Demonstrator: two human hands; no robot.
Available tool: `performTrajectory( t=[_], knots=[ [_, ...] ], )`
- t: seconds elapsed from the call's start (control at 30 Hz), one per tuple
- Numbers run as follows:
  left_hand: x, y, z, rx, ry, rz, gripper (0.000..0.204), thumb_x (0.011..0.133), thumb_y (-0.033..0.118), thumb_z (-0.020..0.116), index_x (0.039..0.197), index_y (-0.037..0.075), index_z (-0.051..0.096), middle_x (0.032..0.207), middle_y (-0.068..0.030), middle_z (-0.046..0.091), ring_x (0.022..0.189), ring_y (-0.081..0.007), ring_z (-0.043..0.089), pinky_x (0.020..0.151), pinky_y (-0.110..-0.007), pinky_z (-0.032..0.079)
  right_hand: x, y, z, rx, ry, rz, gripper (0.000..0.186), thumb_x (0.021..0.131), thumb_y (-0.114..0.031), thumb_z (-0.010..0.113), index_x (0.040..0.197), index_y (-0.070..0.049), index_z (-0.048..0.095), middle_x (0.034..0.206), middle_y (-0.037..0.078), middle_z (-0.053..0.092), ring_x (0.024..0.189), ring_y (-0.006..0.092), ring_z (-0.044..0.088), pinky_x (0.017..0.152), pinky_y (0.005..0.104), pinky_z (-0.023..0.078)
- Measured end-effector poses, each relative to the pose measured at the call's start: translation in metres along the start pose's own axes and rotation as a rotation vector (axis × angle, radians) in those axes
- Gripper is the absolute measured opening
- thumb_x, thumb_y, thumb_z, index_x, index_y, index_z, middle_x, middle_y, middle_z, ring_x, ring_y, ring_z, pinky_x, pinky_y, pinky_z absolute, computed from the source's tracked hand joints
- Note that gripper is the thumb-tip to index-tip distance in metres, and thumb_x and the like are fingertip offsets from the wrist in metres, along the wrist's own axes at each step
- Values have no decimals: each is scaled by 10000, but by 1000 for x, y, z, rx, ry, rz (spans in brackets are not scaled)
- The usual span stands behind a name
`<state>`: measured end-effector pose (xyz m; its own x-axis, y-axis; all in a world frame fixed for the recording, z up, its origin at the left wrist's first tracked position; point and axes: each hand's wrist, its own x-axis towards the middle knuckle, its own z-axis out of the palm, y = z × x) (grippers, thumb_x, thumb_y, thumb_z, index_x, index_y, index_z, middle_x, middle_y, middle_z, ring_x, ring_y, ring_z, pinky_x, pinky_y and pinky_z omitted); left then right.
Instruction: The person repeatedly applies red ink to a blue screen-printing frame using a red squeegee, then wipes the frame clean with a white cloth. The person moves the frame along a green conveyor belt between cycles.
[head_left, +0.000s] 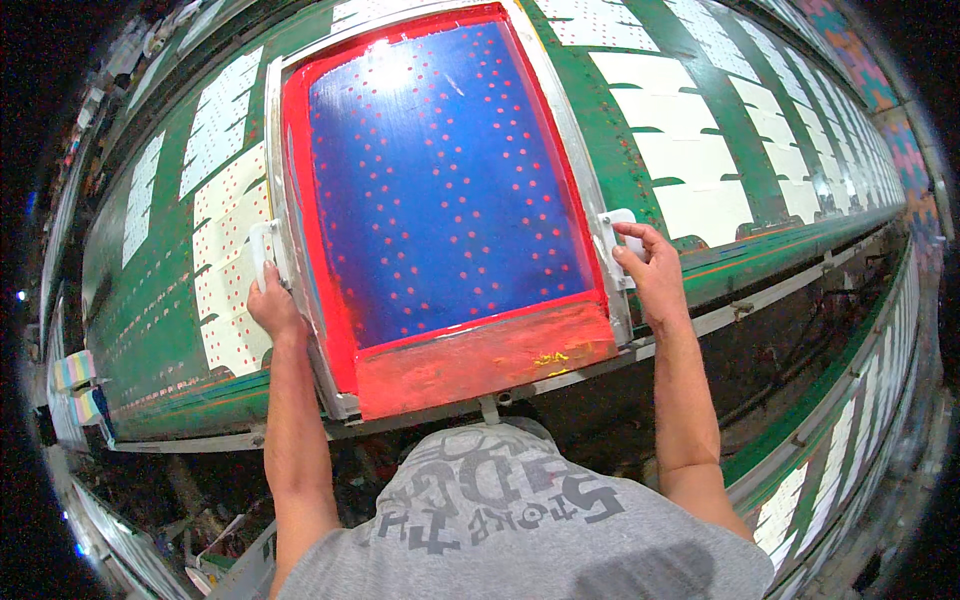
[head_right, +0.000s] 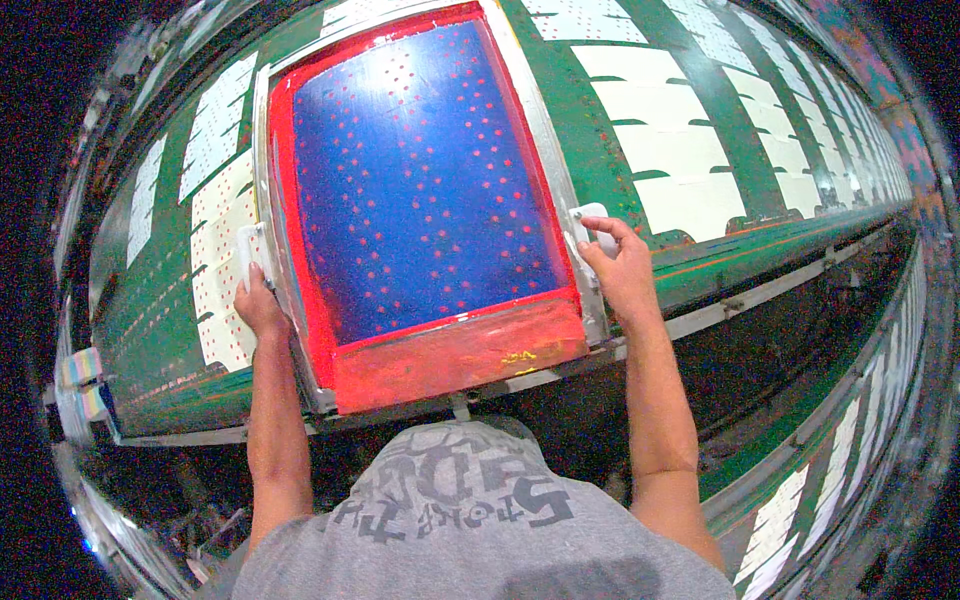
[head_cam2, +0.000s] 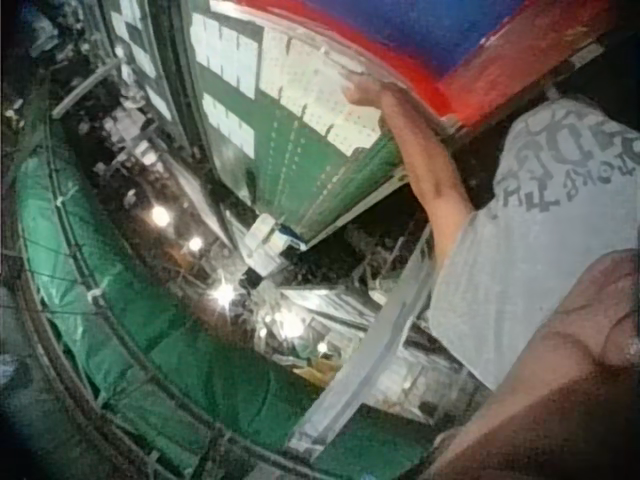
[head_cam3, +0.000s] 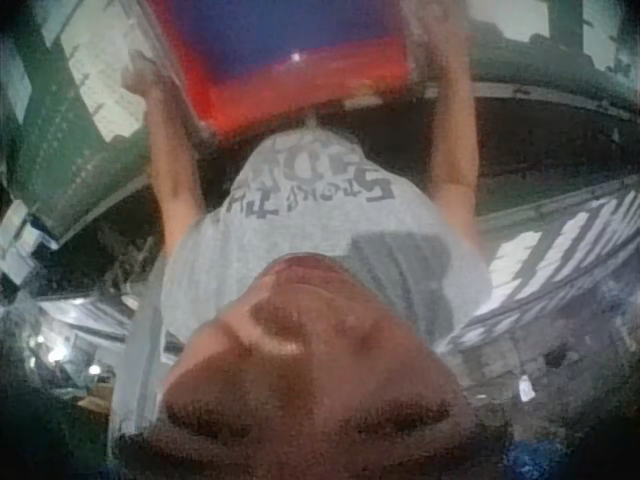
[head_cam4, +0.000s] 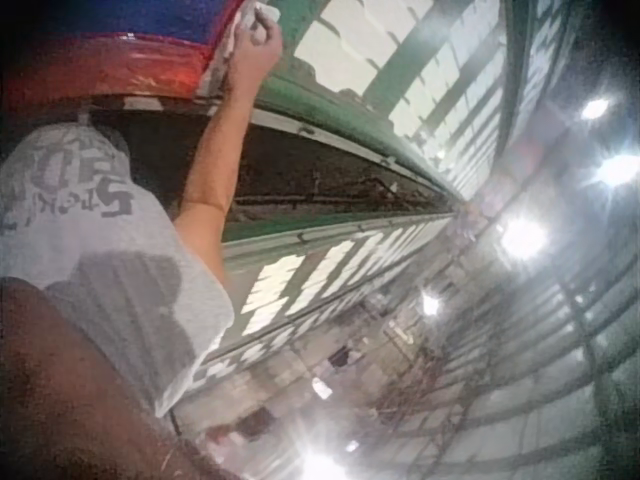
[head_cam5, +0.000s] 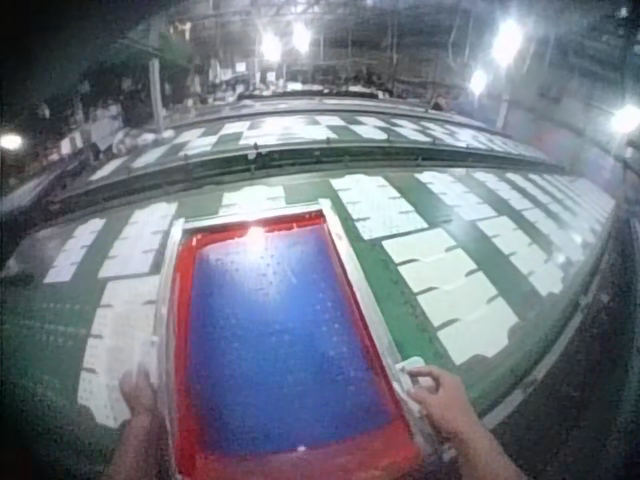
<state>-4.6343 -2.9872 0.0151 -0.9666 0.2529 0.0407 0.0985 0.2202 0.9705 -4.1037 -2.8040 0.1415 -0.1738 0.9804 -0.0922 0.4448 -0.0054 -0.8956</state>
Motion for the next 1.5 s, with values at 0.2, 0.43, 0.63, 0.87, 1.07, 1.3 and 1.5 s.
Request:
performTrajectory(
  t=[0.2, 0.43, 0.63, 0.87, 1.07, 1.3, 1.5],
  knots=[
    [-1, -2, 3, 51, -23, 13, 385, 1061, 317, 727, 1085, -65, 772, 945, -122, 762, 820, -211, 683, 776, -402, 550, 0, 7, -11, -10, -40, 20, 364, 942, -159, 798, 1293, -67, 771, 1165, 81, 777, 1041, 179, 708, 973, 358, 545],
    [-6, -4, 10, 209, 10, 92, 298, 1024, 276, 776, 989, -19, 756, 785, -55, 687, 683, -177, 614, 653, -397, 501, -5, 10, -7, -304, 30, -171, 459, 898, -126, 806, 1352, -93, 748, 1343, 160, 717, 1223, 301, 677, 1078, 438, 514],
    [-9, -12, 14, 333, 4, 108, 306, 958, 272, 839, 919, -2, 709, 801, -108, 725, 697, -231, 678, 687, -434, 542, -84, -6, 40, -636, -262, -769, 606, 816, -175, 871, 1397, -123, 710, 1456, 164, 645, 1375, 387, 607, 1164, 551, 474],
    [-12, -14, 20, 386, 14, 123, 280, 952, 217, 809, 1098, -2, 713, 928, -185, 769, 805, -344, 750, 793, -476, 587, -123, -5, 85, -760, -491, -969, 453, 916, -167, 702, 1368, -149, 721, 1454, 115, 652, 1366, 347, 627, 1057, 507, 574],
    [-13, -12, 21, 298, -47, 161, 491, 948, 127, 731, 1408, 2, 614, 1198, -217, 753, 1119, -387, 742, 967, -501, 576, -123, -40, 111, -830, -351, -953, 433, 861, -75, 699, 1290, -87, 755, 1273, 99, 738, 1149, 336, 717, 959, 487, 581],
    [-17, -5, 17, 221, -106, 173, 573, 947, 72, 667, 1501, -4, 545, 1284, -198, 733, 1204, -386, 708, 1045, -495, 545, -102, -76, 153, -992, -538, -797, 402, 805, -106, 775, 1206, -124, 754, 1069, 97, 747, 1028, 326, 741, 897, 474, 586],
    [-17, -4, 17, 220, -73, 180, 560, 957, 81, 700, 1501, 38, 578, 1265, -167, 775, 1168, -387, 746, 1028, -498, 568, -129, -78, 148, -1021, -569, -737, 463, 783, -45, 774, 1239, -130, 769, 1151, 96, 772, 1054, 332, 748, 889, 479, 596]
  ],
)
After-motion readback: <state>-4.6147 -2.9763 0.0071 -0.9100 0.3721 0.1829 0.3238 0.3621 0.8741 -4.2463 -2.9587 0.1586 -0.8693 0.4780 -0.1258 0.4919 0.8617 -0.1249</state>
